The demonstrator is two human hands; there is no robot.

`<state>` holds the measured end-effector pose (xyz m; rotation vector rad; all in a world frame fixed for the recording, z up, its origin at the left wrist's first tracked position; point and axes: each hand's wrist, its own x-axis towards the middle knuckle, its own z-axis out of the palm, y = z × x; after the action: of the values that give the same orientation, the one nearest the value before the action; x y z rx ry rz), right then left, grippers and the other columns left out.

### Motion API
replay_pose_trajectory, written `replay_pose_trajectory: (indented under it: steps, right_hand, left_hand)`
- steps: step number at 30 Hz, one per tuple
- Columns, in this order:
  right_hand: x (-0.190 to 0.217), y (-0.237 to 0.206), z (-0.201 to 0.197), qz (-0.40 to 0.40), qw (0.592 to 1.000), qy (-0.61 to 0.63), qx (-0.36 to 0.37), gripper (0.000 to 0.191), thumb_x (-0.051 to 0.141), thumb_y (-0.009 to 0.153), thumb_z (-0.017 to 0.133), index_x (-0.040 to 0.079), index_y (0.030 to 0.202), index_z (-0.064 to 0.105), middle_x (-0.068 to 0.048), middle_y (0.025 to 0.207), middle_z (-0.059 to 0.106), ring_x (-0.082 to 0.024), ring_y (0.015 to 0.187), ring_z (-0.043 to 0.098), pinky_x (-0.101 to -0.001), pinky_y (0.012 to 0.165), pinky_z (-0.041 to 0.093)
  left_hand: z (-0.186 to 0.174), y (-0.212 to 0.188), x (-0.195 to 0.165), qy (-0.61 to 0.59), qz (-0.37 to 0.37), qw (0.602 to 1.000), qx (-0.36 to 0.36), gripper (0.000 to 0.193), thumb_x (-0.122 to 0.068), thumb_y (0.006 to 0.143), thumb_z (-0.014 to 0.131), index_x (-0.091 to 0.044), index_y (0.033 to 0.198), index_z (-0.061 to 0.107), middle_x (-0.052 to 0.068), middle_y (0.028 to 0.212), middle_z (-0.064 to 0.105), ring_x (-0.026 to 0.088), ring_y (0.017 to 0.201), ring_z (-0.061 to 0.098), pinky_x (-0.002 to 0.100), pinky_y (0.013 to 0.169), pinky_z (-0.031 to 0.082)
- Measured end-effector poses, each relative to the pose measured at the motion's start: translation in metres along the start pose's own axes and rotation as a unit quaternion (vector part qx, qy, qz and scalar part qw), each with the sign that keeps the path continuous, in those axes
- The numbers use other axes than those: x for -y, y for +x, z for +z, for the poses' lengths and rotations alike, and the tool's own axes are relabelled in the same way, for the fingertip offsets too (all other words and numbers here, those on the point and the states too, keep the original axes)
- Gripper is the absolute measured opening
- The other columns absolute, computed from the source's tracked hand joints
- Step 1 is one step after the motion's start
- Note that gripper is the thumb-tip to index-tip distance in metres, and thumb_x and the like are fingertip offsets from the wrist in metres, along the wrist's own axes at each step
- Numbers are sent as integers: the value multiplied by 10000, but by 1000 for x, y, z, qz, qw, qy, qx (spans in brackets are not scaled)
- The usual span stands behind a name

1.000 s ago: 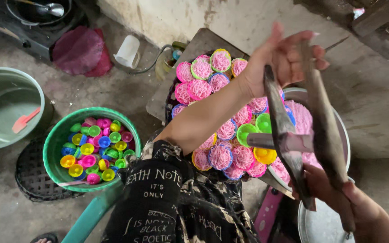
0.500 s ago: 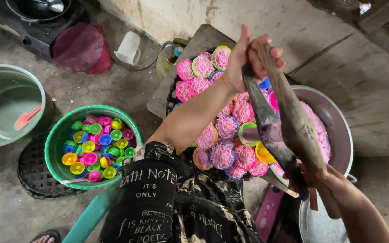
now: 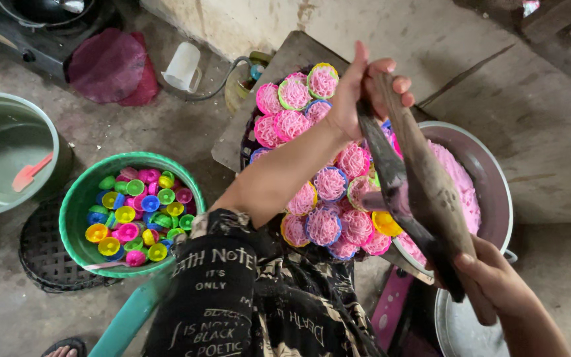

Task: The person sits at a low work table and uses a wooden hand-lever extruder to fill small colorful plastic cups with pink batter. They scoop batter from a large basin with a spatula into the extruder barrel, press the lever to extrude the batter into a cup, place the filled cup on a tray, and insert a new empty cup, repeating the cycle.

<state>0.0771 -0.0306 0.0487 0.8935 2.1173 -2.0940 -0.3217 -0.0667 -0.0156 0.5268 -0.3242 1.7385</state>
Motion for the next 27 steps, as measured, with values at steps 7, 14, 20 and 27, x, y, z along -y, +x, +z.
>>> replay_pose_trajectory:
  steps: [7, 14, 20, 27]
  right_hand:
    - [-17, 23, -6, -14, 994, -95, -51, 669, 385, 919, 696, -77, 1386, 571, -147, 939, 723, -169, 705, 671, -304, 524, 547]
    - [-14, -2, -4, 28, 994, -51, -89, 687, 323, 866, 725, -70, 1403, 554, -143, 926, 727, -199, 703, 695, -361, 535, 570]
    - [-20, 15, 25, 1, 997, -51, -65, 614, 299, 858, 699, -81, 1323, 572, -133, 918, 750, -184, 731, 707, -330, 628, 590]
    - [-2, 30, 31, -76, 975, -159, -135, 489, 257, 915, 630, -40, 1302, 599, -122, 920, 708, -166, 770, 668, -323, 685, 563]
  left_hand:
    - [14, 2, -27, 27, -1, 1000, -16, 645, -753, 945, 429, -158, 888, 672, 130, 829, 657, 360, 838, 689, 506, 725, 581]
    - [22, 0, 3, 16, 0, 997, -76, 617, -743, 961, 458, -162, 831, 622, 121, 791, 633, 345, 805, 653, 457, 751, 543]
    - [18, -9, -18, 60, 7, 994, -93, 632, -759, 906, 494, -147, 809, 616, 118, 718, 624, 330, 721, 621, 433, 694, 520]
    - [60, 15, -40, 79, -9, 995, -59, 706, -789, 923, 482, -108, 1010, 649, 115, 738, 629, 329, 728, 615, 431, 707, 512]
